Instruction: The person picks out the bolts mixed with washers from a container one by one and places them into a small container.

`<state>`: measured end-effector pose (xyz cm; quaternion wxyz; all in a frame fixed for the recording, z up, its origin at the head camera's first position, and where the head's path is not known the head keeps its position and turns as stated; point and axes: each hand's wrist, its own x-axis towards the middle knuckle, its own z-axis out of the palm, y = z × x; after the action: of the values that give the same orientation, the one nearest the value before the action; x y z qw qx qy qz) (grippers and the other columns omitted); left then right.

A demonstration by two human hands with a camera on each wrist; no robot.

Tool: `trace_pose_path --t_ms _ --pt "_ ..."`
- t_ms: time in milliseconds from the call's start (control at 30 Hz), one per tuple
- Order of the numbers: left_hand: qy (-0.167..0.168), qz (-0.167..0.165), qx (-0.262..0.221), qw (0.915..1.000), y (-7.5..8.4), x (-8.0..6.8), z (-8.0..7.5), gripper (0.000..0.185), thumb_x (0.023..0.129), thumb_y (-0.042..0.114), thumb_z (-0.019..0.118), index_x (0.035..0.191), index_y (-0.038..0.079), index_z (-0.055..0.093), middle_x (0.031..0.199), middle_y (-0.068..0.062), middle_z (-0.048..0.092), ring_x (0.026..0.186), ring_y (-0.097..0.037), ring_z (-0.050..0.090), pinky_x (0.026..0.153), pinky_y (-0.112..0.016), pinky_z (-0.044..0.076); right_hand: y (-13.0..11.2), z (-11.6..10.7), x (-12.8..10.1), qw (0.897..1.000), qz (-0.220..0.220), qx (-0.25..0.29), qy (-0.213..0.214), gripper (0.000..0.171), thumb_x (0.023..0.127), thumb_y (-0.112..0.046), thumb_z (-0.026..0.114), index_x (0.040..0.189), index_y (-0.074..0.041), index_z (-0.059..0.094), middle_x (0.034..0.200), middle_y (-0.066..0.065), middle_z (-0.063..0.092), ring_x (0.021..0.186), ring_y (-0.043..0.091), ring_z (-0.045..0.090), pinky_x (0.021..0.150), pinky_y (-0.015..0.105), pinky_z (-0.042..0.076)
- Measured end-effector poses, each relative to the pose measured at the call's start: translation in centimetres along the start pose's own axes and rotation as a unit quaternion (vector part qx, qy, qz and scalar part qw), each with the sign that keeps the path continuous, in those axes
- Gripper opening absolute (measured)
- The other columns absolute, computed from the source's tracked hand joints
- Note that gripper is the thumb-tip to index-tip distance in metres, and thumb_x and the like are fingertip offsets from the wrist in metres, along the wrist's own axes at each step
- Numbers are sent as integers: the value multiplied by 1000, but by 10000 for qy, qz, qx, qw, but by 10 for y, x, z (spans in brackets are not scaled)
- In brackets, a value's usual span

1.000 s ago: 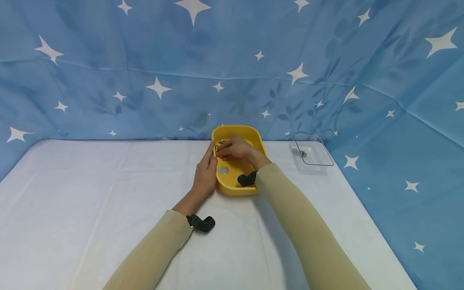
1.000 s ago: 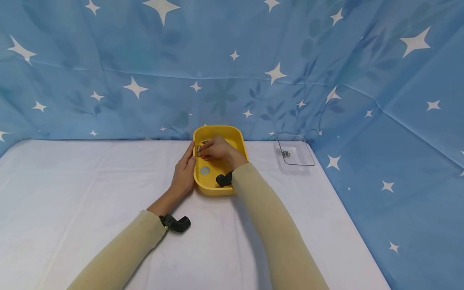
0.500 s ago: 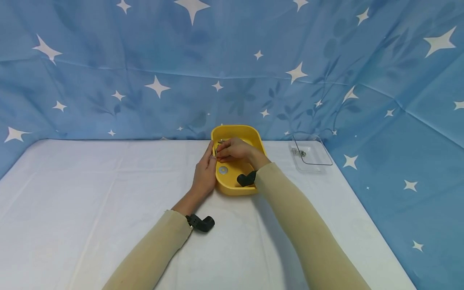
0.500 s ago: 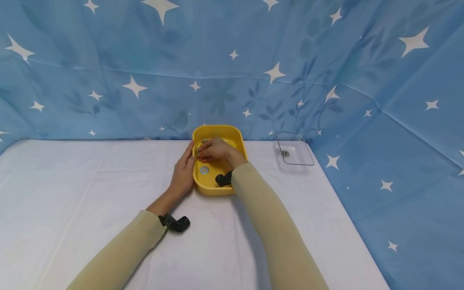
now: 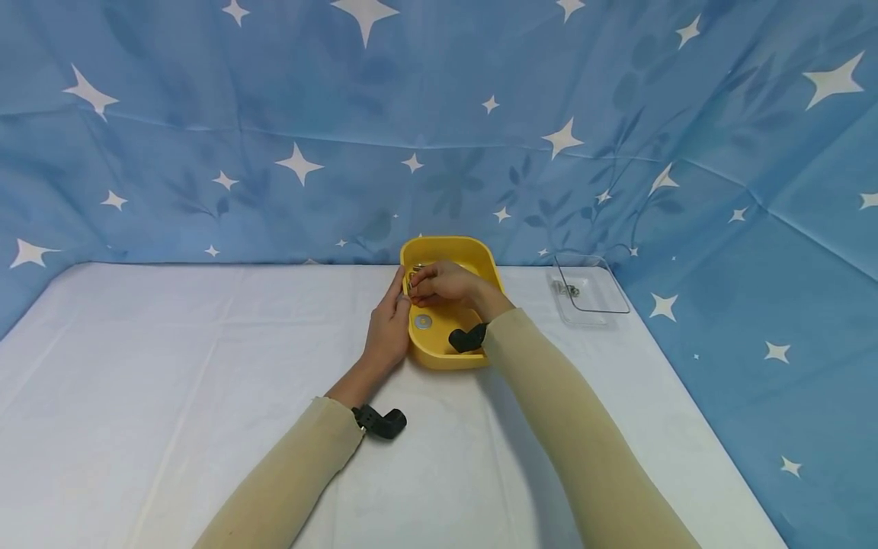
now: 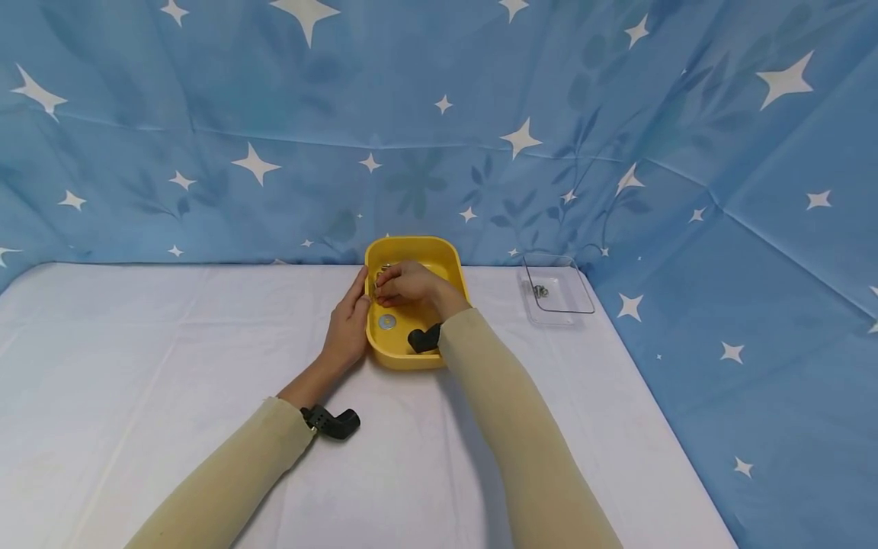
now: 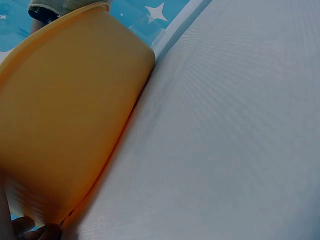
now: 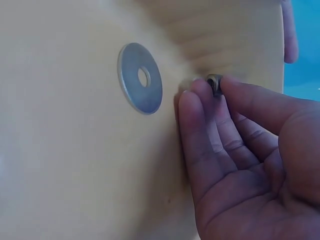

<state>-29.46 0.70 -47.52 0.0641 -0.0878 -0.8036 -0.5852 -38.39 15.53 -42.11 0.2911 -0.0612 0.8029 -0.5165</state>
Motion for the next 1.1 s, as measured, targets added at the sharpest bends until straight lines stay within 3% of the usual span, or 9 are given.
trace_pose_path --t_ms 333,700,867,1100 --pt "24 8 -53 10000 0 0 1 59 104 28 28 163 27 22 166 0 32 148 -20 40 120 -43 38 2 -3 -1 9993 24 366 124 28 99 -4 59 126 3 63 101 9 69 86 15 71 91 33 60" --pt "24 -36 -75 10000 1 -1 0 58 104 30 29 162 29 22 166 2 32 150 -19 36 123 -42 33 2 -6 0 9967 8 779 236 30 101 -2 55 130 4 61 108 13 67 91 16 72 92 34 59" --pt "-6 -37 -123 9999 0 0 0 58 105 31 28 163 28 21 166 3 30 151 -17 35 124 -41 32 0 -6 1 9936 20 978 557 32 100 -2 57 131 6 62 108 12 68 91 15 72 86 27 60" --pt "-8 8 -196 9998 1 1 0 58 105 30 28 162 28 22 166 4 30 151 -16 36 122 -42 35 -4 -10 -3 9885 -64 1176 953 31 99 -4 60 128 4 65 118 18 71 93 16 73 91 30 59"
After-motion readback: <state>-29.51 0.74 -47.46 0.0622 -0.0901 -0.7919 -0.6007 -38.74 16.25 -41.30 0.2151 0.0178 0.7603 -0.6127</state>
